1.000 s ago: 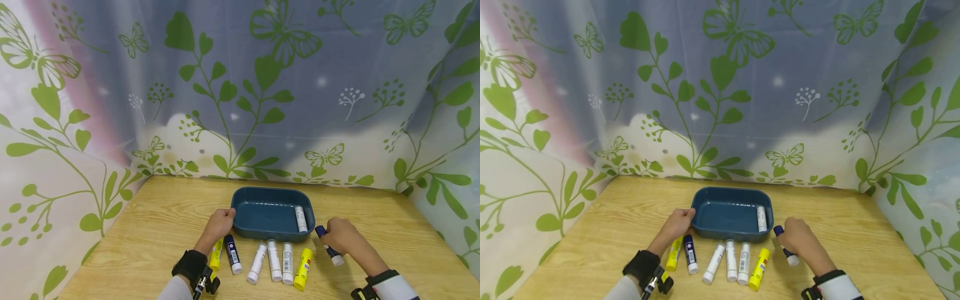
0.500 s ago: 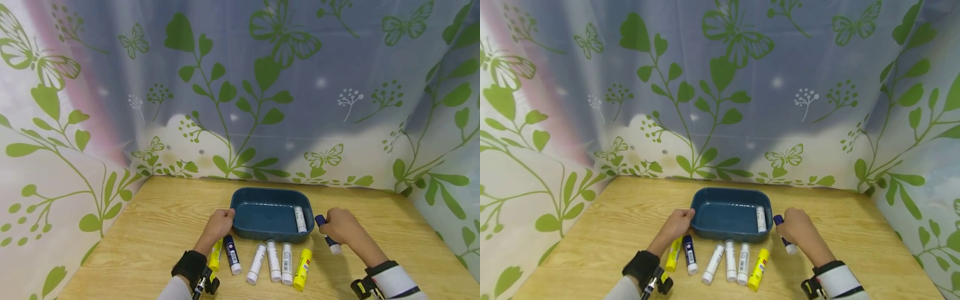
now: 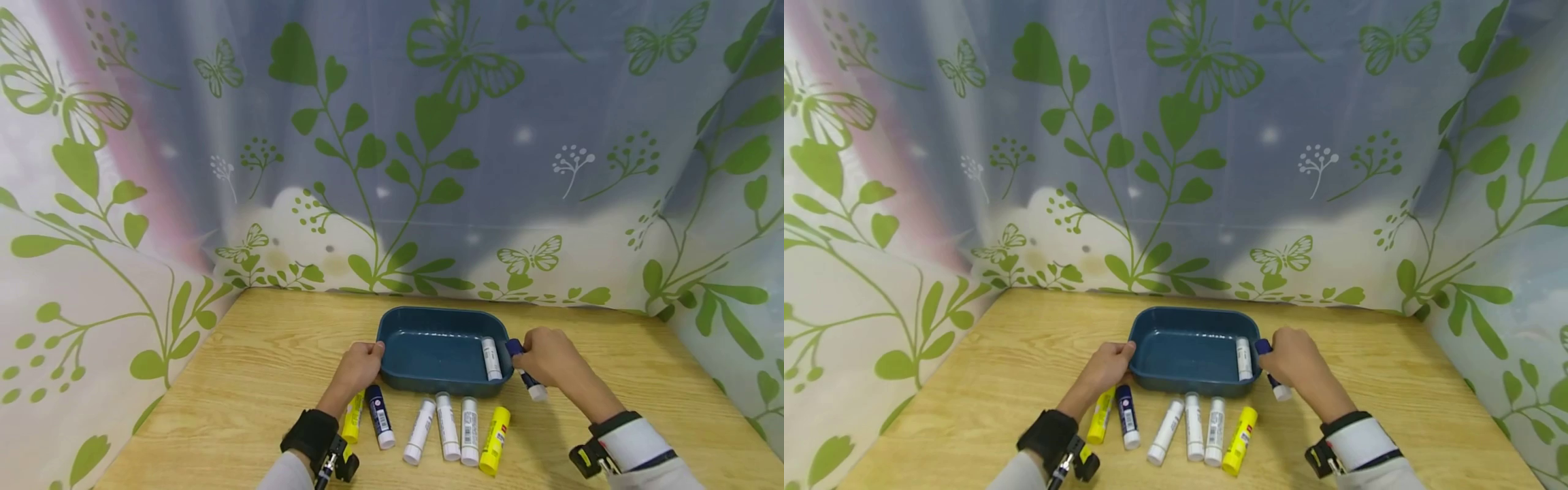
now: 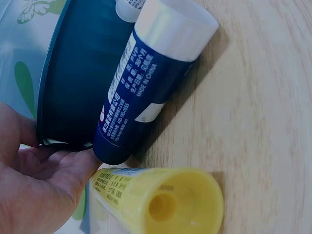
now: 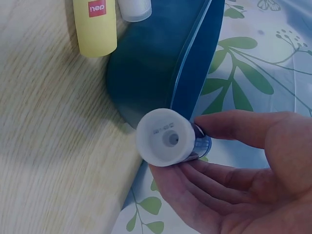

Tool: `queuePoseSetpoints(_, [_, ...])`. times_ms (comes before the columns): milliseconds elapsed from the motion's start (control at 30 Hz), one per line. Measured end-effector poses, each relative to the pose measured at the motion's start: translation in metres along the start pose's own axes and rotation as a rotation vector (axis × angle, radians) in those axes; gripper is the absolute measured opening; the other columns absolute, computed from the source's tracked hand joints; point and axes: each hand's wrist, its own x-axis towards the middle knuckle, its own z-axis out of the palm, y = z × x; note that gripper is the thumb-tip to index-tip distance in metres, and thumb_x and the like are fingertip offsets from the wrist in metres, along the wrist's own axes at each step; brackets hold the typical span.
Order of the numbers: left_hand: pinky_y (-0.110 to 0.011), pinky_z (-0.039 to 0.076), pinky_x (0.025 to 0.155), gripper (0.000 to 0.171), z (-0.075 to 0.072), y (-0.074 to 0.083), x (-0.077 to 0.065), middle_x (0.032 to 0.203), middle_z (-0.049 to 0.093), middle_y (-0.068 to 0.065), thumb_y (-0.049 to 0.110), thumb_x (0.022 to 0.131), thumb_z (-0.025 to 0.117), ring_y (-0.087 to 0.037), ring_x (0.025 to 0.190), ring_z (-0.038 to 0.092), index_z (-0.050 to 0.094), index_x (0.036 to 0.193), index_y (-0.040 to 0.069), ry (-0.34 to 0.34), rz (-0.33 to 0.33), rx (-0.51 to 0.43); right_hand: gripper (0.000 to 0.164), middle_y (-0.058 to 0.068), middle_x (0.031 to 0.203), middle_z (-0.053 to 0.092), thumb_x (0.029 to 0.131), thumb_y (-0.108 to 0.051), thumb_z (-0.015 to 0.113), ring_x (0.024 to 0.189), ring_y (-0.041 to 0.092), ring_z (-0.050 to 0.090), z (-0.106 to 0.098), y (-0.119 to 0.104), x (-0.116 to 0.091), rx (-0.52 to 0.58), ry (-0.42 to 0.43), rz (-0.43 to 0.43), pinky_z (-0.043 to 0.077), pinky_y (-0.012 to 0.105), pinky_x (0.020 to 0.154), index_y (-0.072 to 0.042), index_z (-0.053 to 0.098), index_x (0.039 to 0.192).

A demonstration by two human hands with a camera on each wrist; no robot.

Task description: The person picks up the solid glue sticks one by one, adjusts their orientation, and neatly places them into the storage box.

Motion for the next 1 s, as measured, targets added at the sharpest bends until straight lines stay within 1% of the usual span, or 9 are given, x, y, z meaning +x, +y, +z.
queuePoseSetpoints(233, [-0.030, 0.041, 0.064, 0.042, 0.000, 0.000, 0.000, 0.072, 0.047, -0.002, 0.031, 0.111, 0.039, -0.019, 0.069, 0.054, 0.066, 0.097, 0.001, 0.002, 0.007, 0.009, 0.028, -0.003, 0.055, 0.039, 0.088, -0.016, 0.069, 0.048, 0.011, 0.043, 0.002, -0.001, 0.010, 0.010, 0.023, -0.013, 0.033, 0.024, 0.048, -0.007, 0.055, 0.067])
queuePoseSetpoints(433, [-0.030, 0.041, 0.064, 0.042, -0.001, 0.000, 0.000, 0.072, 0.047, -0.002, 0.031, 0.111, 0.039, -0.020, 0.069, 0.054, 0.066, 0.098, 0.001, -0.001, 0.004, 0.007, 0.030, -0.003, 0.054, 0.041, 0.088, -0.019, 0.070, 0.047, 0.011, 0.046, 0.000, -0.002, 0.018, 0.006, 0.036, -0.033, 0.036, 0.023, 0.047, -0.008, 0.055, 0.064])
queuePoseSetpoints(633, [-0.030, 0.039, 0.064, 0.043, 0.001, -0.001, 0.002, 0.070, 0.046, -0.002, 0.032, 0.111, 0.038, -0.019, 0.066, 0.051, 0.066, 0.099, 0.001, -0.006, -0.013, 0.005, 0.045, -0.008, 0.049, 0.030, 0.087, -0.018, 0.069, 0.041, 0.007, 0.033, 0.000, -0.003, 0.027, 0.011, 0.072, -0.060, 0.028, 0.022, 0.046, -0.016, 0.041, 0.052])
queuePoseSetpoints(767, [-0.030, 0.039, 0.063, 0.044, 0.001, -0.002, 0.002, 0.068, 0.045, -0.001, 0.032, 0.111, 0.038, -0.019, 0.065, 0.050, 0.066, 0.097, 0.001, -0.007, -0.010, 0.003, 0.045, -0.008, 0.048, 0.029, 0.086, -0.017, 0.067, 0.040, 0.007, 0.029, -0.002, -0.006, 0.033, 0.014, 0.091, -0.069, 0.026, 0.022, 0.045, -0.017, 0.039, 0.050])
queuePoseSetpoints(833, [-0.030, 0.039, 0.063, 0.044, 0.001, -0.002, 0.002, 0.068, 0.045, -0.001, 0.032, 0.111, 0.038, -0.019, 0.065, 0.050, 0.065, 0.095, 0.002, -0.005, -0.005, 0.005, 0.045, -0.008, 0.047, 0.029, 0.086, -0.017, 0.067, 0.040, 0.007, 0.029, -0.002, -0.008, 0.036, 0.013, 0.085, -0.062, 0.026, 0.022, 0.045, -0.017, 0.040, 0.050])
queuePoseSetpoints(1000, [-0.030, 0.039, 0.063, 0.044, 0.001, -0.001, 0.003, 0.069, 0.046, -0.001, 0.032, 0.111, 0.039, -0.019, 0.066, 0.051, 0.065, 0.093, 0.002, -0.004, -0.001, 0.001, 0.044, -0.006, 0.047, 0.032, 0.087, -0.017, 0.066, 0.039, 0.009, 0.036, -0.002, -0.013, 0.042, -0.004, 0.083, -0.050, 0.031, 0.023, 0.045, -0.016, 0.041, 0.051])
